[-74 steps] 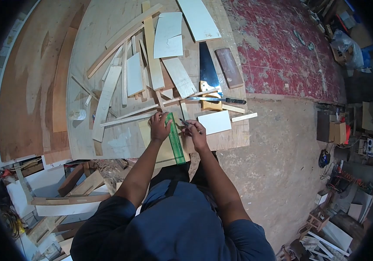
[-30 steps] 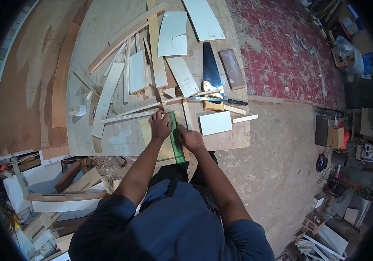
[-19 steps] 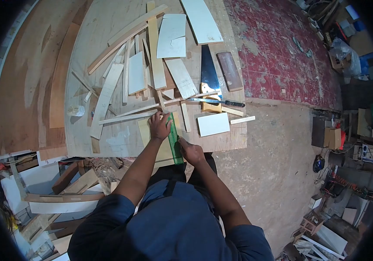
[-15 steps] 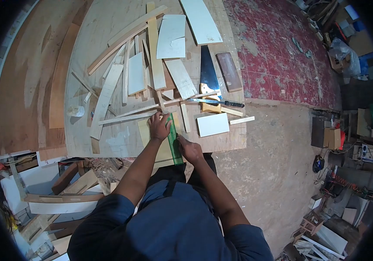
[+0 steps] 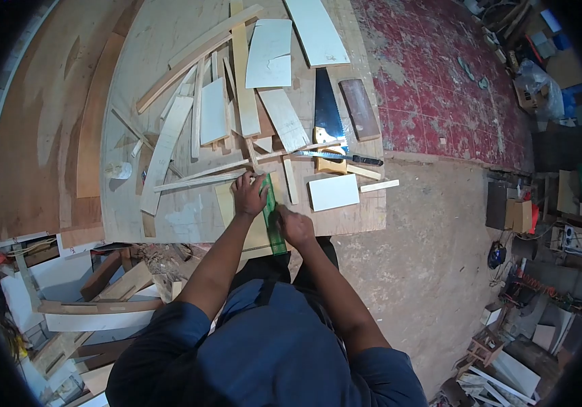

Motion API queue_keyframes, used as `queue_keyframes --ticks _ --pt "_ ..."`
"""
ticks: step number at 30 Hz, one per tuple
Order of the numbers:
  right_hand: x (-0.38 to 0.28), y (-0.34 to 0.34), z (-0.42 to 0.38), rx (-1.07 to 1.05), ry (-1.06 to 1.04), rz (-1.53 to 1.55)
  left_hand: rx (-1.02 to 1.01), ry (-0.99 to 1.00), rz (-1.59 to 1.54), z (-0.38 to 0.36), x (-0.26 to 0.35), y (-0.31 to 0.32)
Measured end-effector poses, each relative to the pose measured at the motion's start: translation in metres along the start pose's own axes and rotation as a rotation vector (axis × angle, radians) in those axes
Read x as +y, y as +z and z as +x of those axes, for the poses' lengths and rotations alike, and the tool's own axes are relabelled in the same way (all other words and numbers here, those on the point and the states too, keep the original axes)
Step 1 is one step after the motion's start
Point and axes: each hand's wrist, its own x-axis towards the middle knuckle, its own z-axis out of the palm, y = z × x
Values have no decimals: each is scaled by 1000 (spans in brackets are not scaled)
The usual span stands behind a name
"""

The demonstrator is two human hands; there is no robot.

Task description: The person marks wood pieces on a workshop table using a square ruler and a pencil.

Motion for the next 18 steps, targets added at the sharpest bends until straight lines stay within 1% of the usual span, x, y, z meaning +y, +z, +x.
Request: queue_keyframes --ticks 2,4,6,7,9,12,16,18 --pt "-3 -2 -16 -112 77 -51 11 2 -4 0 0 0" --pt "-1 2 -21 -118 78 -53 23 2 -5 -1 0 1" --pt "-2 5 -19 -15 69 11 36 14 -14 -1 0 0" --pt "-3 6 -14 -15 66 12 38 13 -12 0 -1 0" --pt "-3 7 4 64 68 56 54 17 -29 0 0 1" --pt "-3 8 34 95 60 42 41 6 -16 0 0 2" --pt "-9 -2 35 32 106 47 32 0 -17 0 1 2" --pt "-10 -2 20 17 108 38 30 6 -19 0 -1 2"
